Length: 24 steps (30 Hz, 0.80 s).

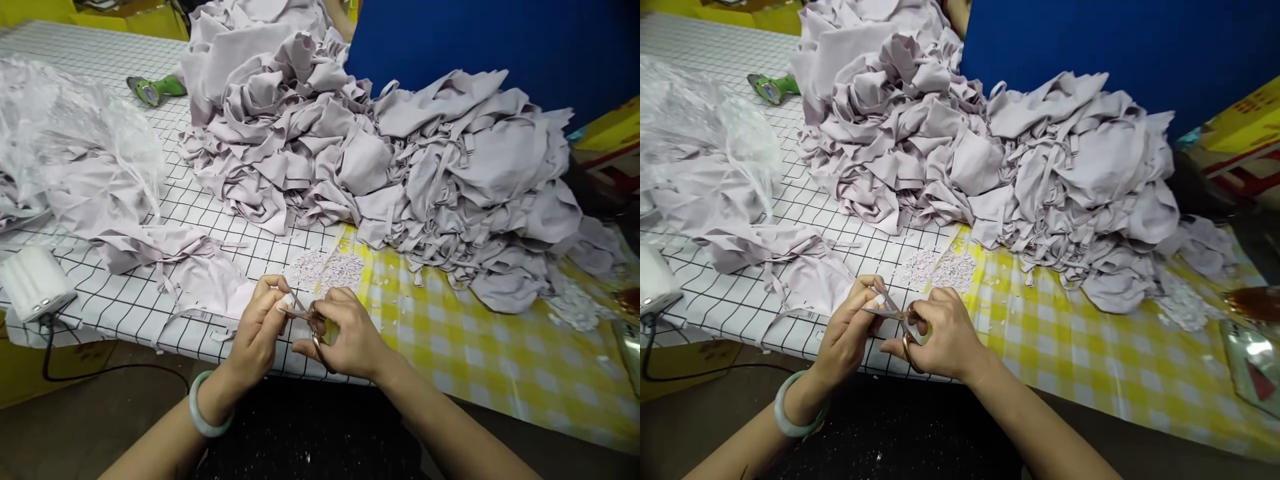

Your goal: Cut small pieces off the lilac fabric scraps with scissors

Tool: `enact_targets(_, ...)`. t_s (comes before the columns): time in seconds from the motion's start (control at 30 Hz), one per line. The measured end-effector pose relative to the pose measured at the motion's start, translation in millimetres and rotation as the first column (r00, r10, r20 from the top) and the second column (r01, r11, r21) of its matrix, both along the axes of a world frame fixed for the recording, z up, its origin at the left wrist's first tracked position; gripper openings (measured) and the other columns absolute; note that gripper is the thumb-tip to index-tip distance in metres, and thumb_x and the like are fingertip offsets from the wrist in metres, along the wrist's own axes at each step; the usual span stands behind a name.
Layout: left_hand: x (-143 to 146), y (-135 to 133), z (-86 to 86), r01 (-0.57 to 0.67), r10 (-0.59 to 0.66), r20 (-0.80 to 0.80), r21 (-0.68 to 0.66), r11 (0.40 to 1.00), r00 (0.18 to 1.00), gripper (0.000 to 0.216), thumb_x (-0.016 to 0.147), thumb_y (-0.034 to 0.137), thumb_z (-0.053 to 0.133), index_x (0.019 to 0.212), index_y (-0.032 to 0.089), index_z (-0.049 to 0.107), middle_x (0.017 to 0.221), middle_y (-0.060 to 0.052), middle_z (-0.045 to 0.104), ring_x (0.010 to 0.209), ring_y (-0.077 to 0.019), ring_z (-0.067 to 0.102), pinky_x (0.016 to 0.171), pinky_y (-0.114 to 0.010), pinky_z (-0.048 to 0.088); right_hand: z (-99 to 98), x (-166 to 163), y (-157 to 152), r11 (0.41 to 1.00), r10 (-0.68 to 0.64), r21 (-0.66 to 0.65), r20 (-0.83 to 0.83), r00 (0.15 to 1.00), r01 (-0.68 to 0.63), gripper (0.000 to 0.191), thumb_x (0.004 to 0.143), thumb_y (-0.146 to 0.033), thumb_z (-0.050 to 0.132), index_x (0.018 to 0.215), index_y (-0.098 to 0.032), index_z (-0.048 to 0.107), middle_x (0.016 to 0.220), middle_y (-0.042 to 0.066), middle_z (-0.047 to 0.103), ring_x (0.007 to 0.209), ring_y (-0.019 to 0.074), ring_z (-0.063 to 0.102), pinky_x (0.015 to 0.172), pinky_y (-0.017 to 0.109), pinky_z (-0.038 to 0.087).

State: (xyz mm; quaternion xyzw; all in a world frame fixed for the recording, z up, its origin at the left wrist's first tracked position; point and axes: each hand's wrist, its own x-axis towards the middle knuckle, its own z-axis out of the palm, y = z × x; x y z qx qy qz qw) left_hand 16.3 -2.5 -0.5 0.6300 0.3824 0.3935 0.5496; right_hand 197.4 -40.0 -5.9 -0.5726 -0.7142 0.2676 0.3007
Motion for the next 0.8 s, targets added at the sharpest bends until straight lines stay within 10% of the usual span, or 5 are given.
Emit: enact_targets(0.8, 9, -1, -10.8, 0.117, -0.109, -0.048, 0.205, 0.972, 0.993, 0.029, 0.106, 0.024, 0.036, 0.082, 0.021, 0.052, 0.091, -0.008, 0.050, 0.104, -0.0245, 0.045, 0.090, -0.038, 0.044, -9.2, 6, -8, 1.000, -0.016, -0.026, -0.004, 1.000, 0.016, 0.052, 0.081, -0.060, 0.071, 0.056, -0.021, 0.050, 0.052, -0.001, 0.055, 0.058, 0.0150, 0.048, 0.068, 0.033, 0.036)
